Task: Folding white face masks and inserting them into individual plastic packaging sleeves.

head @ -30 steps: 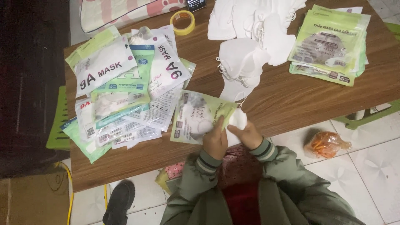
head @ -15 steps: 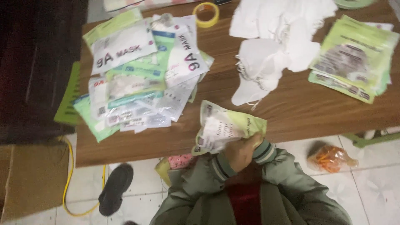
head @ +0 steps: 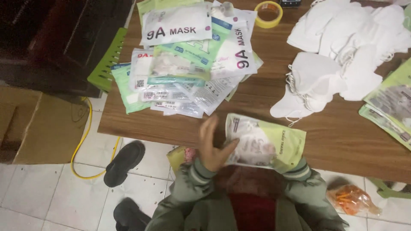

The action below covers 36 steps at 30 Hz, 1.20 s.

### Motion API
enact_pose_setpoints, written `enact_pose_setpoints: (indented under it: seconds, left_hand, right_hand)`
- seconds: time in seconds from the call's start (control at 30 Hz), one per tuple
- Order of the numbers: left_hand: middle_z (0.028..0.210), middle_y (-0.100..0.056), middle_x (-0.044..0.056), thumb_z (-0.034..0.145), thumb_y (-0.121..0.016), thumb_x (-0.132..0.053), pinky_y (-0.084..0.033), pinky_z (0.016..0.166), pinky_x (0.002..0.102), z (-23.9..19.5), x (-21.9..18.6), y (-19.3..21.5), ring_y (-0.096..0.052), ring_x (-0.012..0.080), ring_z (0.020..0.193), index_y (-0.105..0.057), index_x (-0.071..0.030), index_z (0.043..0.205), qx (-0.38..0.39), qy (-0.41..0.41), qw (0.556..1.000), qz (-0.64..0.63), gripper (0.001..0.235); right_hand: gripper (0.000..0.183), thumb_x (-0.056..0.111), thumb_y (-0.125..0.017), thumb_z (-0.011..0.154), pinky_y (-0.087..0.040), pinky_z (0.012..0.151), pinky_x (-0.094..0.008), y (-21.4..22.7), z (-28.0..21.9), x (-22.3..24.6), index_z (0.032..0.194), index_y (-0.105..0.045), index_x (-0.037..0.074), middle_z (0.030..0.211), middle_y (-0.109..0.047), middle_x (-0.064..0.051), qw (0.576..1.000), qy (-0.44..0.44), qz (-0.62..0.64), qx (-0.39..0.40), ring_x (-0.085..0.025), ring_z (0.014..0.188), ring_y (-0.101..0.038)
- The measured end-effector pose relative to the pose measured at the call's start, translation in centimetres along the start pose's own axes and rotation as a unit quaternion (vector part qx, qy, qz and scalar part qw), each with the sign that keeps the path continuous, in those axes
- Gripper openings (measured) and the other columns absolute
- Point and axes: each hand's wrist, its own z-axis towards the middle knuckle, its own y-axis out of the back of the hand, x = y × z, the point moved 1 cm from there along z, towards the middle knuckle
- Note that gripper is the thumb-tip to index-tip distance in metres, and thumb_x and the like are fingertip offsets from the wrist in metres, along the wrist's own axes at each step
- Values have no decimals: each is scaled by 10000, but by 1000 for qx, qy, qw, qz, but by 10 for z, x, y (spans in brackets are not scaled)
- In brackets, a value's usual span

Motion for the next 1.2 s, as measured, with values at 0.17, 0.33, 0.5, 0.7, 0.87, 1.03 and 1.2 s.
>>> enact_pose_setpoints:
  seconds: [0.17, 0.33, 0.5, 0.7, 0.87, 1.03, 1.2]
  left_hand:
    - [1355, -593, 196, 773, -880, -185, -426, 1072, 535, -43, 47, -7, -542, 354, 1269, -542, -58, 1429, 207, 249, 915, -241, 749]
    - [1136, -765, 134, 885, -779, -103, -592, 898, 460, -40, 61, 13, -735, 250, 981, -700, -60, 1274, 188, 355, 888, -222, 399]
    - [1037, -720, 152, 843, -784, -10, -580, 879, 391, 63, -15, 63, -707, 294, 963, -734, -23, 1098, -82, -142, 981, 104, 261]
    - [1313, -670, 193, 1023, -741, -184, -277, 1089, 677, 170, 38, 85, -528, 483, 1289, -821, -119, 1173, -92, -330, 840, 420, 182]
    - [1460, -569, 252, 706, -871, -198, -227, 1089, 719, 181, 70, 93, -427, 496, 1397, -658, -106, 1415, 230, -104, 849, 464, 746]
    - [1449, -533, 333, 699, -908, -338, -227, 1086, 730, 165, 5, 61, -410, 561, 1387, -651, 2, 1412, 206, -115, 855, 461, 830]
    - [1285, -646, 221, 793, -884, -138, -433, 1110, 575, 105, -16, -1, -595, 440, 1240, -689, 9, 1239, 158, -227, 951, 138, 508]
  right_hand:
    - [318, 97, -743, 871, -602, 574, -364, -2, 1, 11, 1162, -702, -25, 855, -761, -178, 999, 22, 28, 6, -225, 604, -686]
    - [326, 99, -743, 864, -607, 515, -347, 12, -5, 26, 1154, -697, -42, 815, -761, -183, 997, 49, 52, 3, -227, 545, -686]
    - [418, 44, -619, 909, -617, 738, -596, 33, -10, 55, 1310, -592, -72, 1140, -708, -330, 995, -15, 69, -69, -459, 941, -739]
    - [326, 20, -610, 960, -637, 734, -504, 63, -20, 52, 1279, -635, -37, 1102, -731, -245, 987, -10, -15, -160, -355, 891, -753]
    - [309, 8, -635, 948, -649, 730, -406, 64, -35, 87, 1254, -666, -26, 1044, -729, -206, 968, -4, -64, -241, -275, 845, -733]
    - [300, 25, -682, 939, -647, 727, -396, 76, -23, 125, 1238, -697, 4, 1011, -723, -160, 951, 32, -151, -268, -241, 846, -717]
    - [249, 174, -738, 974, -610, 764, -479, 117, 34, 163, 1184, -731, 40, 1029, -734, -178, 816, 206, -480, -249, -361, 931, -722]
